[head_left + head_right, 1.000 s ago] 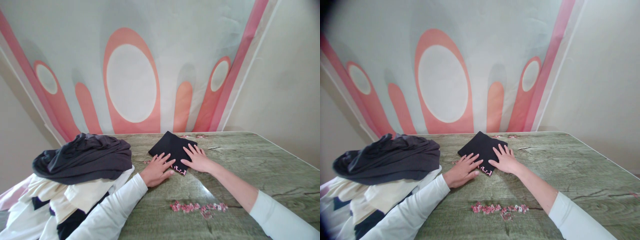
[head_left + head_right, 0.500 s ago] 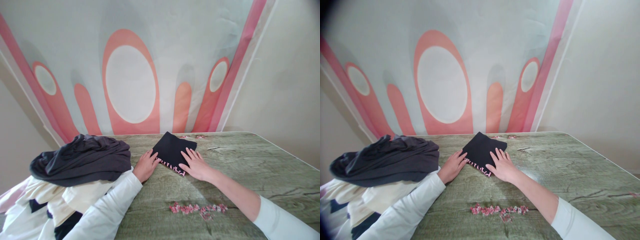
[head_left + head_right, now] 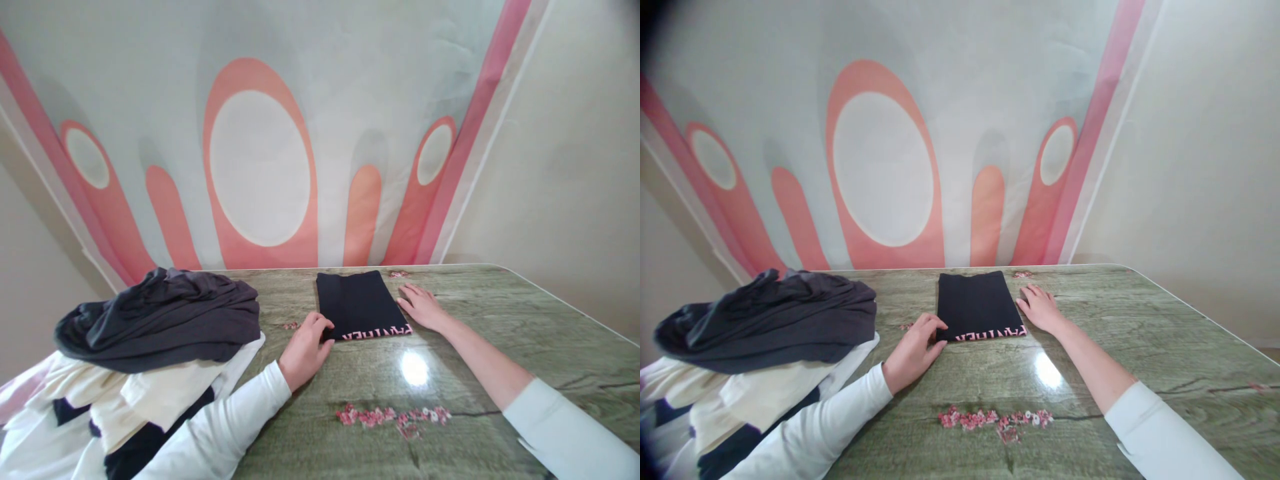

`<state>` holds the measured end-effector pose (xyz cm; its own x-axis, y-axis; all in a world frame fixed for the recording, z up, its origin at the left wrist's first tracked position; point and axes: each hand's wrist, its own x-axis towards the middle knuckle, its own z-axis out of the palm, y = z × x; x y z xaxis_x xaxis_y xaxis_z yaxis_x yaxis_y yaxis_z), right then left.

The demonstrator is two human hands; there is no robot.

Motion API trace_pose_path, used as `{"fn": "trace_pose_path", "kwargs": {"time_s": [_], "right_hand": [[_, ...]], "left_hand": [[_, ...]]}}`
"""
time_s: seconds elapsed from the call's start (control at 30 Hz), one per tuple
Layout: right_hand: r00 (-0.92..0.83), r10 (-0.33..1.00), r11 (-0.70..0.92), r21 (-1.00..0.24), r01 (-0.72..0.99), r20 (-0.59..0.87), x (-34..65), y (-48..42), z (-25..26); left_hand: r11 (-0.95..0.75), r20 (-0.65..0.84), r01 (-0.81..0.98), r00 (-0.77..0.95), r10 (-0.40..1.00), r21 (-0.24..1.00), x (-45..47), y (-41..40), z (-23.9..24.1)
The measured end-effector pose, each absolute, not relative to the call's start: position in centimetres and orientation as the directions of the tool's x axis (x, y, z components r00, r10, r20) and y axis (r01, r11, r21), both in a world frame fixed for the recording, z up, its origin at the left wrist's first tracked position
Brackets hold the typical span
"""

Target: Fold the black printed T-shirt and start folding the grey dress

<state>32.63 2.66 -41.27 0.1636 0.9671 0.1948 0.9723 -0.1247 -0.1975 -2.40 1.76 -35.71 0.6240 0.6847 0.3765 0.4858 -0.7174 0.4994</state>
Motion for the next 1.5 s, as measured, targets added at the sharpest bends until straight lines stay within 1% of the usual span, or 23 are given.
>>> {"fn": "trace_pose_path", "kwargs": {"time_s": [0.07, 0.17, 0.27, 0.33, 0.43, 0.53, 0.6, 0.8, 1.0, 1.07, 1.13, 1.27, 1.33, 1.4, 1.5], "right_hand": [[0.158, 0.951, -0.091, -0.247, 0.965, 0.266, 32.7, 2.8, -40.9], [0.111, 0.923, 0.009, -0.308, 0.951, 0.368, 31.0, 2.6, -39.7], [0.001, 0.905, 0.143, -0.306, 0.941, 0.425, 27.9, 2.0, -38.6], [-0.085, 0.914, 0.208, -0.279, 0.937, 0.396, 25.9, 1.5, -38.2], [-0.181, 0.949, 0.245, -0.239, 0.94, 0.259, 24.0, 0.7, -38.3], [-0.22, 0.967, 0.243, -0.213, 0.946, 0.124, 23.4, 0.2, -38.6], [-0.226, 0.971, 0.237, -0.202, 0.95, 0.079, 23.5, 0.1, -38.7], [-0.212, 0.976, 0.218, -0.202, 0.955, 0.048, 23.6, 0.1, -38.4], [-0.198, 0.98, 0.199, -0.189, 0.962, 0.025, 23.3, 0.0, -38.4], [-0.194, 0.981, 0.194, -0.184, 0.963, 0.023, 23.3, 0.0, -38.4], [-0.19, 0.981, 0.192, -0.181, 0.964, 0.026, 23.4, 0.1, -38.5], [-0.188, 0.981, 0.192, -0.184, 0.964, 0.039, 23.2, 0.1, -38.4], [-0.189, 0.98, 0.197, -0.186, 0.963, 0.06, 22.8, -0.1, -38.1], [-0.22, 0.97, 0.236, -0.178, 0.956, 0.101, 22.2, -0.4, -37.9], [-0.326, 0.936, 0.344, -0.161, 0.925, 0.13, 21.0, -1.2, -37.5]], "left_hand": [[-0.617, 0.351, 0.484, 0.532, 0.77, 0.62, -2.3, 2.2, -36.1], [-0.447, 0.258, 0.416, 0.435, 0.863, 0.792, -2.3, 3.1, -36.7], [-0.362, 0.205, 0.329, 0.426, 0.881, 0.872, -2.2, 3.6, -37.0], [-0.377, 0.224, 0.293, 0.443, 0.868, 0.879, -2.2, 3.6, -36.9], [-0.455, 0.279, 0.271, 0.501, 0.819, 0.848, -2.2, 3.3, -36.8], [-0.529, 0.298, 0.267, 0.588, 0.752, 0.806, -2.4, 3.2, -36.7], [-0.56, 0.289, 0.273, 0.638, 0.714, 0.782, -2.6, 3.2, -36.5], [-0.599, 0.235, 0.266, 0.744, 0.625, 0.755, -3.4, 4.2, -35.9], [-0.526, 0.16, 0.237, 0.783, 0.601, 0.817, -4.1, 5.1, -36.1], [-0.52, 0.136, 0.242, 0.8, 0.585, 0.819, -4.4, 5.4, -36.0], [-0.583, 0.143, 0.272, 0.812, 0.566, 0.765, -4.8, 5.6, -35.5], [-0.771, 0.291, 0.349, 0.78, 0.554, 0.532, -4.7, 5.7, -34.1], [-0.828, 0.32, 0.368, 0.794, 0.517, 0.423, -4.1, 5.2, -33.8], [-0.875, 0.276, 0.364, 0.848, 0.453, 0.318, -3.3, 4.2, -34.0], [-0.913, 0.151, 0.36, 0.908, 0.39, 0.194, -2.1, 2.6, -34.8]]}}
